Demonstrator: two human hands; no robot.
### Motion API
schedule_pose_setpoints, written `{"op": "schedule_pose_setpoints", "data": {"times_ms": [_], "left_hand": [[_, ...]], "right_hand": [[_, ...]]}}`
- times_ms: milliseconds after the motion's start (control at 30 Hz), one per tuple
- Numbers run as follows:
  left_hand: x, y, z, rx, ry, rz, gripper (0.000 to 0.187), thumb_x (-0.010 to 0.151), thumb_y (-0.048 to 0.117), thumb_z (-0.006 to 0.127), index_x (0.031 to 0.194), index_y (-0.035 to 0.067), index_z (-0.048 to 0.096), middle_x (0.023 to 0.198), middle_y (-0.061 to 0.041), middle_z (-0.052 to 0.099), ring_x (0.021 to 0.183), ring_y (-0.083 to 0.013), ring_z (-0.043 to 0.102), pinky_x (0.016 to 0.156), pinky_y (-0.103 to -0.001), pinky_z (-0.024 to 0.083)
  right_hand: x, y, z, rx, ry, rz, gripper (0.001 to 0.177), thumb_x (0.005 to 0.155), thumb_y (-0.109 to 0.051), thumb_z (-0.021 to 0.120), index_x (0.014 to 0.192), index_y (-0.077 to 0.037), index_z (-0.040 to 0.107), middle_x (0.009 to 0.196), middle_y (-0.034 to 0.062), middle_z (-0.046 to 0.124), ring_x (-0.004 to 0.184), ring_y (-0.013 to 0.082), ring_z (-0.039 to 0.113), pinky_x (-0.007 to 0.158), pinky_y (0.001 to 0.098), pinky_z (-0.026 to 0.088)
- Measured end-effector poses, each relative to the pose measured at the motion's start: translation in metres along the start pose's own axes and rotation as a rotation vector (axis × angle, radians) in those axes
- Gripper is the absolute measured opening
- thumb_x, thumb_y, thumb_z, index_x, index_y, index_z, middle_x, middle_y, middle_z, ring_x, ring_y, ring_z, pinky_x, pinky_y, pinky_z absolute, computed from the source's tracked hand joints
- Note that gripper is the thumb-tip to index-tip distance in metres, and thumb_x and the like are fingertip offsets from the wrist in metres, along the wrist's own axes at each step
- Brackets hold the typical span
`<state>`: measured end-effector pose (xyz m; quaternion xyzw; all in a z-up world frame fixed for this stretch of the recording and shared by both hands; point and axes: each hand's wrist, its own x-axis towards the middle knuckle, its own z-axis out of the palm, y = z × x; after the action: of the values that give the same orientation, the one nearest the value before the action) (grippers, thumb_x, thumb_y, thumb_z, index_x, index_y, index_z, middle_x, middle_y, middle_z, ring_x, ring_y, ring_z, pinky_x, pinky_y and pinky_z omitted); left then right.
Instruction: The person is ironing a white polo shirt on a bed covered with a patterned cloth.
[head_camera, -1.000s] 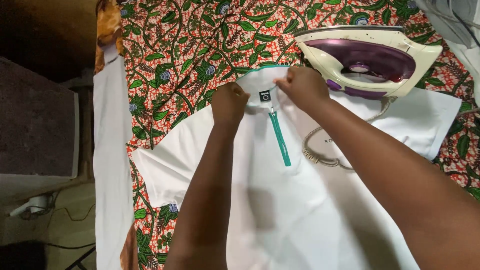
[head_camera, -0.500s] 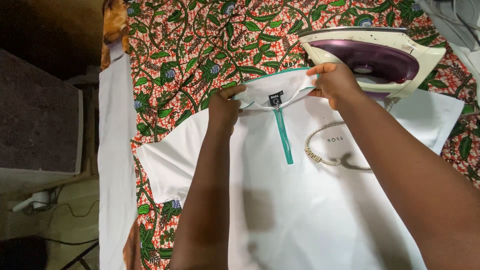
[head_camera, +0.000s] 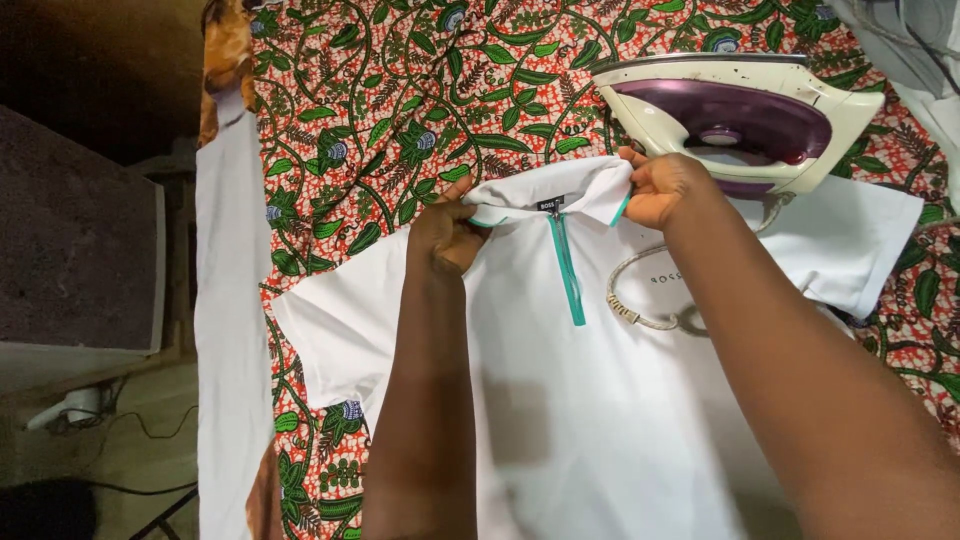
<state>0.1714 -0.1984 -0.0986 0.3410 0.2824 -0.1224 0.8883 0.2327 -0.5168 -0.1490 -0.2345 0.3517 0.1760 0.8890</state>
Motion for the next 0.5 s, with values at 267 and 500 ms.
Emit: {"op": "schedule_pose_setpoints", "data": {"times_ms": [267, 500], "left_hand": [[0.027, -0.018, -0.012, 0.017, -0.186, 0.06, 0.032, 0.1, 0.016, 0.064, 0.121, -0.008, 0.059, 0.094, -0.025, 0.067, 0.082, -0.0362, 0.07, 0.087, -0.052, 0.057], [-0.062, -0.021, 0.073, 1.592, 0.292, 1.11, 0.048, 0.06, 0.024, 0.084, 0.106, 0.016, 0.073, 0.105, -0.017, 0.074, 0.095, -0.0298, 0.071, 0.088, -0.044, 0.055]], "right_hand": [[-0.044, 0.023, 0.022, 0.053, -0.06, -0.131, 0.017, 0.098, -0.004, 0.045, 0.109, -0.002, 0.057, 0.114, 0.0156, 0.067, 0.108, 0.0323, 0.07, 0.104, 0.0583, 0.054], [-0.026, 0.023, 0.011, -0.314, -0.164, -0.342, 0.021, 0.099, -0.003, 0.054, 0.116, 0.004, 0.065, 0.116, 0.0161, 0.069, 0.108, 0.0255, 0.069, 0.106, 0.04, 0.055]]}}
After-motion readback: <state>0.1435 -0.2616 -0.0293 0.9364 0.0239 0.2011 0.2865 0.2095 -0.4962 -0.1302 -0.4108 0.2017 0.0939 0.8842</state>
